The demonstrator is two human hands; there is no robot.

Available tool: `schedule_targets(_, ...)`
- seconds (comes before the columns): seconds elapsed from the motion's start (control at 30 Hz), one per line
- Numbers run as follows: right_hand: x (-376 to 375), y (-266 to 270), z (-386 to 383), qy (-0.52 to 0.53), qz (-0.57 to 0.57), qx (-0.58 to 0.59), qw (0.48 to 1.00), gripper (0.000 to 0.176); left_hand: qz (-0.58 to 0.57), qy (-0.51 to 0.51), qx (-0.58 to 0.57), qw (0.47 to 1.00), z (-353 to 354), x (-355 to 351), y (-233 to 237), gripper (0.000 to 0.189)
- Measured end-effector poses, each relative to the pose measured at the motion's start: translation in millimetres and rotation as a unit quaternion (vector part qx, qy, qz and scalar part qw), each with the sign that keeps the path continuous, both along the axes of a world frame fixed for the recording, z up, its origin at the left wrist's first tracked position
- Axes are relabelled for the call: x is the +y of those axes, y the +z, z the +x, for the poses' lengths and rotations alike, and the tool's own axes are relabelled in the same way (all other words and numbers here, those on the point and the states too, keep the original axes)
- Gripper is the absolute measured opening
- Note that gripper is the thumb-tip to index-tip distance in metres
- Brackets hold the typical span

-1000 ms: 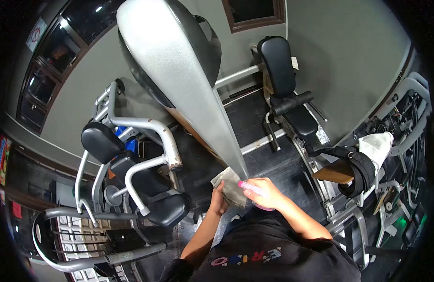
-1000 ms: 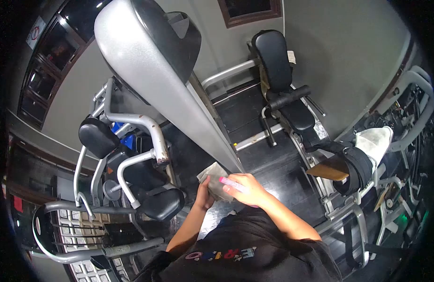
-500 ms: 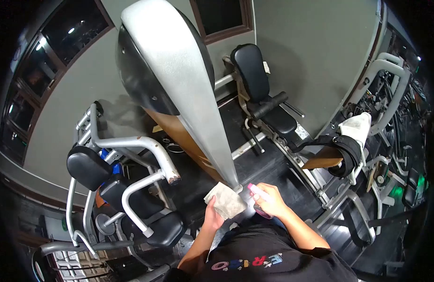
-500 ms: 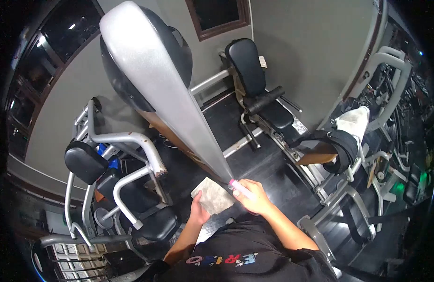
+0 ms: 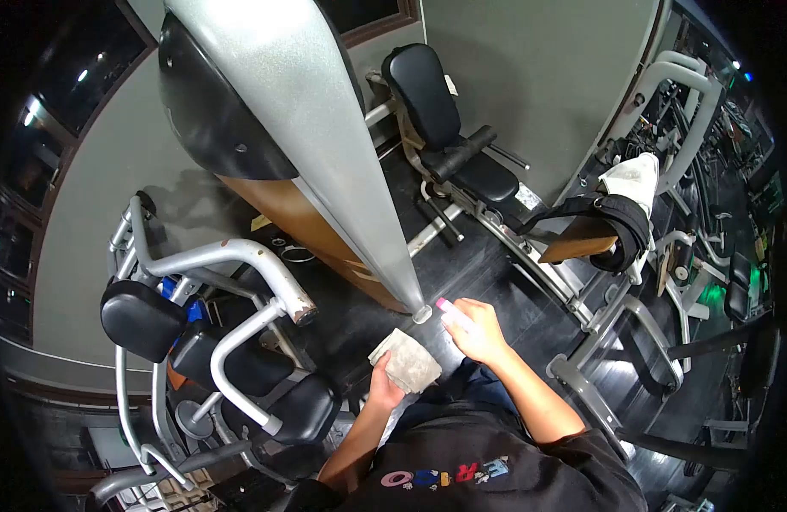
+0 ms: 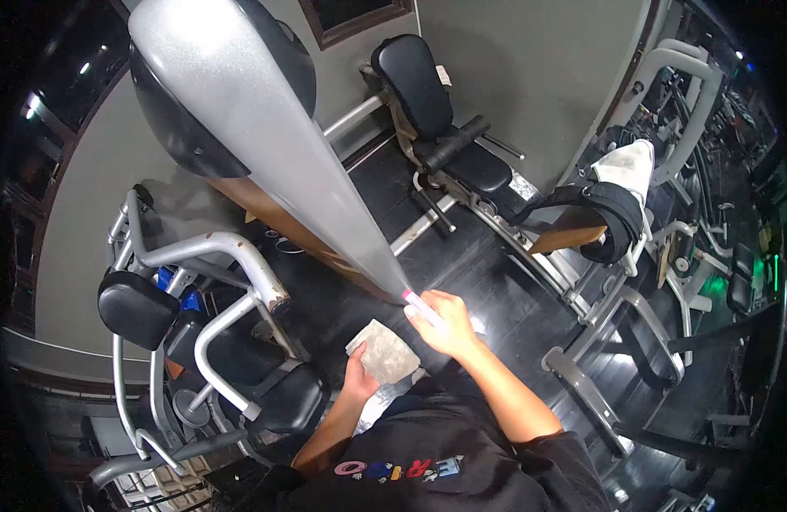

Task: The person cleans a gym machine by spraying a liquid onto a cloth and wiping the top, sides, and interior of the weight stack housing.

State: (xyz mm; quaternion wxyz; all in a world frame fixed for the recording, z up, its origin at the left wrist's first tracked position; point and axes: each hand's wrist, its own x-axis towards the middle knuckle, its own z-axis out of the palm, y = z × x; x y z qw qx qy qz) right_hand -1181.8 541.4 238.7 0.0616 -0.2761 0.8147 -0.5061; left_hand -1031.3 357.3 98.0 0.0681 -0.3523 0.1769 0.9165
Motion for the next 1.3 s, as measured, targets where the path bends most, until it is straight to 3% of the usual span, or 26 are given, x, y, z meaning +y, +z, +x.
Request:
schedule_targets(0.2, 2, -17, 7, 0.007, -0.025, 0.004, 1.0, 0.026, 0.016, 0.069, -0.006, 0.997, -5, -8, -9, 0.053)
schedule_targets(0.3, 11, -29, 11, 0.022, -0.014, -0.017, 1.0, 0.028, -0.008, 0.103, -0.045, 0.994, -24, -6, -30, 0.055)
schedule_targets(0.43, 24, -29, 9, 0.053, -0.007, -0.065, 0.996, 0.029, 0.046, 0.143, -0.049, 0.987, -61, 3, -59, 0.062)
schedule_targets(0.5, 35, -26, 5, 0.064, 0.002, -0.047, 0.997, 0.029, 0.026, 0.173, -0.011, 0.985, -77, 12, -56, 0.064)
schedule_targets(0.53, 41, -24, 2, 0.074, 0.007, -0.031, 0.997, 0.028, 0.048, 0.18, 0.042, 0.982, -82, 7, -84, 0.067)
schedule_targets(0.7, 82, -25, -13, 0.056, 0.004, -0.049, 0.997, 0.027, 0.037, 0.216, 0.02, 0.976, -143, 14, -72, 0.069)
schedule_targets(0.73, 90, -26, -18, 0.05, 0.014, -0.063, 0.997, 0.026, 0.044, 0.244, 0.058, 0.967, -159, 11, -86, 0.069)
schedule_targets(0.77, 98, -27, -24, 0.053, 0.014, -0.06, 0.997, 0.026, 0.05, 0.272, 0.097, 0.956, -176, 12, -74, 0.069)
schedule_targets(0.8, 106, -29, -31, 0.05, 0.023, -0.052, 0.997, 0.026, 0.096, 0.31, 0.064, 0.944, -195, 8, -62, 0.068)
schedule_targets(0.83, 113, -31, -36, 0.049, 0.031, -0.044, 0.997, 0.026, 0.214, 0.241, 0.043, 0.946, -210, -2, -44, 0.067)
schedule_targets(0.9, 124, -38, -49, 0.056, 0.022, -0.05, 0.997, 0.026, 0.13, 0.354, 0.029, 0.926, -229, -7, -32, 0.066)
schedule_targets(0.93, 128, -39, -60, 0.058, 0.013, -0.054, 0.997, 0.026, 0.146, 0.373, 0.007, 0.916, -227, -5, 9, 0.065)
schedule_targets(0.97, 131, -37, -70, 0.07, 0.027, -0.074, 0.994, 0.026, 0.102, 0.373, -0.015, 0.922, -225, -12, 21, 0.061)
schedule_targets(1.03, 132, -45, -90, 0.088, -0.004, -0.05, 0.995, 0.026, 0.14, 0.347, 0.024, 0.927, -208, -32, 51, 0.057)
schedule_targets(1.1, 130, -40, -113, 0.121, -0.001, -0.062, 0.991, 0.026, 0.118, 0.365, 0.086, 0.92, -190, -22, 129, 0.055)
schedule_targets(1.17, 124, -39, -133, 0.172, -0.018, -0.037, 0.984, 0.027, -0.042, 0.378, 0.139, 0.915, -178, 9, 232, 0.055)
schedule_targets(1.2, 121, -31, -142, 0.19, 0.001, -0.035, 0.981, 0.028, -0.05, 0.247, 0.43, 0.867, -176, -8, 229, 0.056)
schedule_targets(1.23, 117, -29, -150, 0.204, -0.004, -0.037, 0.978, 0.028, -0.057, 0.086, 0.673, 0.733, -172, -24, 227, 0.056)
schedule_targets(1.27, 113, -27, -158, 0.222, -0.017, -0.023, 0.975, 0.028, -0.206, 0.337, 0.535, 0.747, -176, -6, 255, 0.056)
schedule_targets(1.3, 109, -24, -164, 0.24, -0.029, -0.009, 0.97, 0.028, -0.33, 0.557, 0.343, 0.681, -183, 23, 297, 0.056)
